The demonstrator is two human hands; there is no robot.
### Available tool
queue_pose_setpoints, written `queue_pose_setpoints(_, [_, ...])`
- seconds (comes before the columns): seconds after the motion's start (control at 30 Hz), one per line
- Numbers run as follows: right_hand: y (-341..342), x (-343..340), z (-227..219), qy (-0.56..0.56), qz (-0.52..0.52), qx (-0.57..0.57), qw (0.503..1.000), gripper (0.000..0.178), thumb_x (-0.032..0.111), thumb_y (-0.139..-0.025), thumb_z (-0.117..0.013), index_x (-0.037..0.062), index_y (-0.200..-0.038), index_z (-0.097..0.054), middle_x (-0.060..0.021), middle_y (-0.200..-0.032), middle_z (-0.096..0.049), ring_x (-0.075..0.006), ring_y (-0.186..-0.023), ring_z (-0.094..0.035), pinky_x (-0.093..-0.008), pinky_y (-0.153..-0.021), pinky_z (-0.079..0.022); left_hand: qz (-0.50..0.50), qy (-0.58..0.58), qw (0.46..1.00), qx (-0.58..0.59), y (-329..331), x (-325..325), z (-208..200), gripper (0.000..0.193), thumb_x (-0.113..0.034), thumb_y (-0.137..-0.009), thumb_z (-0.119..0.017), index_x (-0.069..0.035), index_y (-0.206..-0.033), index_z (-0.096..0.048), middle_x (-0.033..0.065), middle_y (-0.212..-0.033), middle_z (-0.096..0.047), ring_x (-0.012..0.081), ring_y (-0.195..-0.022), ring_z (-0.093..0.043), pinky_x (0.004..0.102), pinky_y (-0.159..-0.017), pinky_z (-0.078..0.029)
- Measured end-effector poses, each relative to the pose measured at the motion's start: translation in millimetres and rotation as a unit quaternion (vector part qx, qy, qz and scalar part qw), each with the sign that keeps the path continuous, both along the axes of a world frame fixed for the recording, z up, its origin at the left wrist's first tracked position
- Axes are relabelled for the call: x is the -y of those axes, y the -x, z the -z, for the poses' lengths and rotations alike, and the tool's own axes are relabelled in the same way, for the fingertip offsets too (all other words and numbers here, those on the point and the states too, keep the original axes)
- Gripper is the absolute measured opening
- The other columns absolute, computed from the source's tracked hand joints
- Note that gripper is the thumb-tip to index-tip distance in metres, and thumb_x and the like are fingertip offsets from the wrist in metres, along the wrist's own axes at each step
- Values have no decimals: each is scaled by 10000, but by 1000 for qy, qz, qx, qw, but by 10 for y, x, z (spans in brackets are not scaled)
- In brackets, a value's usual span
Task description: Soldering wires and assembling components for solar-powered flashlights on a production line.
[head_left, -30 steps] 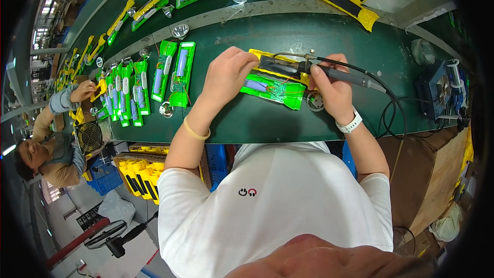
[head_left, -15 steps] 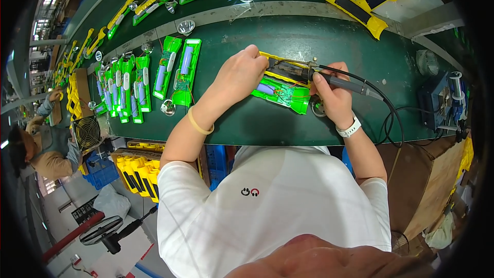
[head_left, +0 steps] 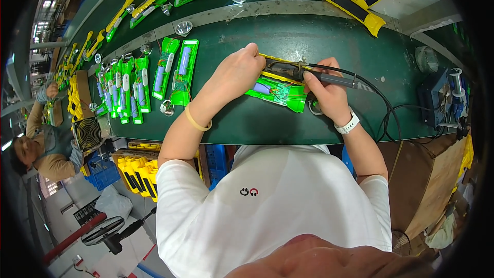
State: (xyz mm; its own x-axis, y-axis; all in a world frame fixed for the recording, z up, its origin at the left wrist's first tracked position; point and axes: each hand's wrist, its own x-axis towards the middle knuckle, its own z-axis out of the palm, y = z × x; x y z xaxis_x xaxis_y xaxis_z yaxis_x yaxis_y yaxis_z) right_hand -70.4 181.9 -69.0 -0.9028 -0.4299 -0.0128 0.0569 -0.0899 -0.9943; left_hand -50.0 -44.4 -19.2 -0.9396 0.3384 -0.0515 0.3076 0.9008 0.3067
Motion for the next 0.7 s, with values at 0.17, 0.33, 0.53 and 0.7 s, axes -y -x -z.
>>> queue_pose_setpoints(0.17, [-9, -22, 61, 16, 6, -13, 1000, 210, 57, -851, -601, 41, -921, -404, -31, -727, -541, -82, -615, -543, -211, -545, -438, 13, 3, 1000, -5, 19, 3, -13, 41, -21, -723, -611, -7, -746, -580, 125, -783, -482, 293, -719, -555, 374, -632, -461])
queue_pose_setpoints(0.33, [24, -3, 60, -55, -3, -33, 998, 201, 66, -852, -596, 39, -917, -408, -29, -718, -542, -78, -596, -539, -204, -531, -429, 17, 21, 1000, 3, 34, -22, -37, 47, -30, -729, -618, -10, -764, -593, 123, -787, -485, 292, -717, -555, 373, -635, -462])
queue_pose_setpoints(0.53, [19, -314, -157, 63, 76, 13, 995, 184, 91, -873, -580, 59, -935, -410, -40, -710, -547, -86, -546, -539, -210, -469, -411, 23, 27, 999, 2, 50, -12, -33, 46, -38, -735, -622, -10, -758, -593, 121, -788, -487, 293, -717, -554, 371, -641, -464])
queue_pose_setpoints(0.7, [630, -966, -53, 155, 225, -44, 961, 200, 249, -958, -429, 83, -1071, -421, -93, -965, -563, -160, -849, -595, -269, -616, -480, 27, 48, 998, 6, 42, 6, -40, 46, -51, -742, -627, -17, -765, -606, 117, -798, -494, 288, -735, -560, 368, -657, -471])
